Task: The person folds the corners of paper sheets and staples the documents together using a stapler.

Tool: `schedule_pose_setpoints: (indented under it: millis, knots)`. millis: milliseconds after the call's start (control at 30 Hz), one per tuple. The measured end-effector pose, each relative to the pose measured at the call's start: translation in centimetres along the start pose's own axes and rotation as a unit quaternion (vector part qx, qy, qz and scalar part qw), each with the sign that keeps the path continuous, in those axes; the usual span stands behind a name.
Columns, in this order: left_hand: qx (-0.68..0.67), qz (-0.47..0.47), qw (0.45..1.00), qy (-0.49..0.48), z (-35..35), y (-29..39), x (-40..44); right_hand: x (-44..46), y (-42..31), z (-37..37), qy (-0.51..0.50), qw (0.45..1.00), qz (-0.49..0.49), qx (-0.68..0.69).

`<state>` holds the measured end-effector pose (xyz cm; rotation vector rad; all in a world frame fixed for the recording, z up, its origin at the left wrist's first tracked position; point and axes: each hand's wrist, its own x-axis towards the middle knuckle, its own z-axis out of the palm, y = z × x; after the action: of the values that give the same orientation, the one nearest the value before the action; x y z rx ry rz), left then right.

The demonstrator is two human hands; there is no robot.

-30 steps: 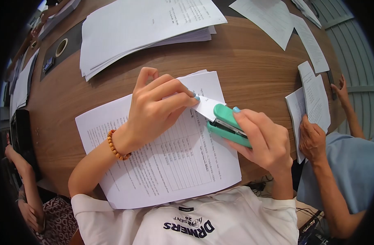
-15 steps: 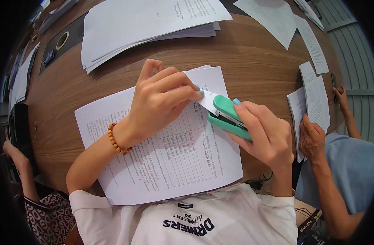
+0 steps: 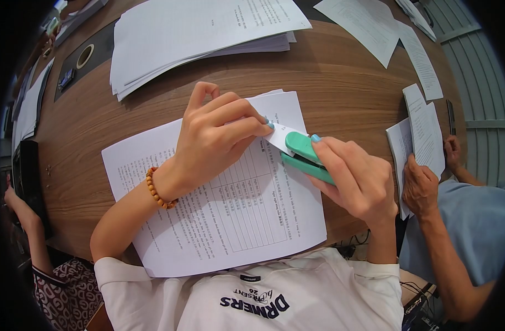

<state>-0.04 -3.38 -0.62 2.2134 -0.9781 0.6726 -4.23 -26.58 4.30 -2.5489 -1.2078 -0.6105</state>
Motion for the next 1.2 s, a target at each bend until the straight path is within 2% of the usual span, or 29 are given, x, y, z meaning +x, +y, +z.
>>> schedule_pose_setpoints:
  millis: [700,800,867,1000,1033,1067,1100,1133,1167,1200]
  knots:
    - [0.01,0.005,1.0,-0.004,0.1,0.0,0.1,-0.1,2.4,0.7,0.004,0.997,-0.083,0.003]
    - [0.001,-0.001,1.0,-0.001,0.1,0.0,0.0,-0.2,2.5,0.8,0.005,0.997,-0.073,0.016]
    - [-0.005,-0.008,1.0,-0.01,-0.1,0.0,0.2,-0.4,2.2,0.7,0.005,0.999,-0.009,0.047]
    - [-0.072,-0.053,0.995,-0.04,-0.3,-0.5,0.6,-1.4,3.1,-0.1,0.023,0.992,0.039,0.117]
    - [-0.072,-0.052,0.995,-0.037,-0.5,-0.6,0.9,-2.1,3.4,0.0,0.047,0.966,0.118,0.226]
    - [-0.09,-0.091,0.989,-0.071,-0.8,-0.7,1.3,-2.6,3.7,0.0,0.07,0.922,0.193,0.329]
    - [-0.108,-0.131,0.98,-0.103,-0.8,-0.9,1.7,-2.9,4.2,-0.1,0.067,0.923,0.192,0.326]
    - [-0.111,-0.131,0.98,-0.099,-0.8,-1.0,2.0,-3.0,4.9,-0.1,0.056,0.815,0.295,0.495]
    - [-0.178,-0.188,0.959,-0.118,-0.7,-1.1,2.2,-2.9,5.3,-0.1,0.042,0.664,0.385,0.639]
    - [-0.242,-0.244,0.929,-0.136,-0.7,-1.3,2.3,-2.6,5.3,0.1,0.01,0.749,0.417,0.515]
